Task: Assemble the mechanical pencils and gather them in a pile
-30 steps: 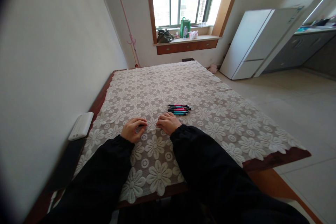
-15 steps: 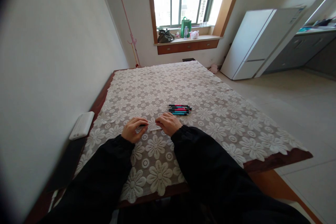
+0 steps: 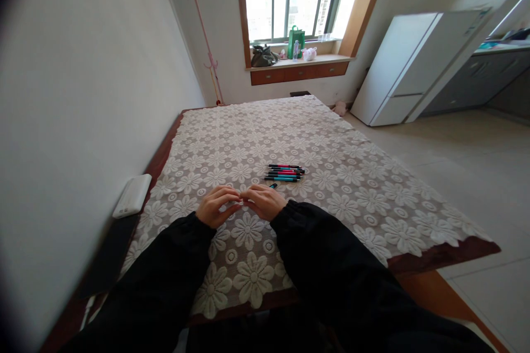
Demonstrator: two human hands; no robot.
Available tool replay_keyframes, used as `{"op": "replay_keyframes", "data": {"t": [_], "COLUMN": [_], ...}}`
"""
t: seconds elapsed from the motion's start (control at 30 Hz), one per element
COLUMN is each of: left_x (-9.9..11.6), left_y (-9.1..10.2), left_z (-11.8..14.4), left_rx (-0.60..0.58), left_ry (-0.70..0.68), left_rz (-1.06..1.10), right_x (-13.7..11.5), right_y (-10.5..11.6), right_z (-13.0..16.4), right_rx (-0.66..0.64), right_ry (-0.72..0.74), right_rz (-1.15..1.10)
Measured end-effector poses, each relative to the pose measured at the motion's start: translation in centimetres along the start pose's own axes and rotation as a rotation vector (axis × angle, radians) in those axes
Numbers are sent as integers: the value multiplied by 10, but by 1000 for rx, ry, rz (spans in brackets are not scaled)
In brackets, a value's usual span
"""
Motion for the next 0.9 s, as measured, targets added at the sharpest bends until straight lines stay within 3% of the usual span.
{"op": "replay_keyframes", "data": {"t": [0.57,0.7,0.9], "left_x": [2,-4,-9], "left_y": [8,12,12], "left_z": [-1,-1,1], "left_rx": [73,96,101], "left_ry": [29,109,161], "left_rz": [-35,-58,-59], "right_x": [1,14,35], "right_y": [1,9,5], "right_z": [-1,0,6], "right_rx": [36,38,-89], "right_ry": [-34,-115,-282], "right_rz": [39,124,258]}}
Point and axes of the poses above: each hand's wrist, its own z-axis away from the middle knuckle, its own y-axis out of the back of the hand, x = y × z, the point moved 7 cm from there along -z, towards the middle knuckle, and after that the axes turned 4 degrees about -z, right-handed, at the moved point
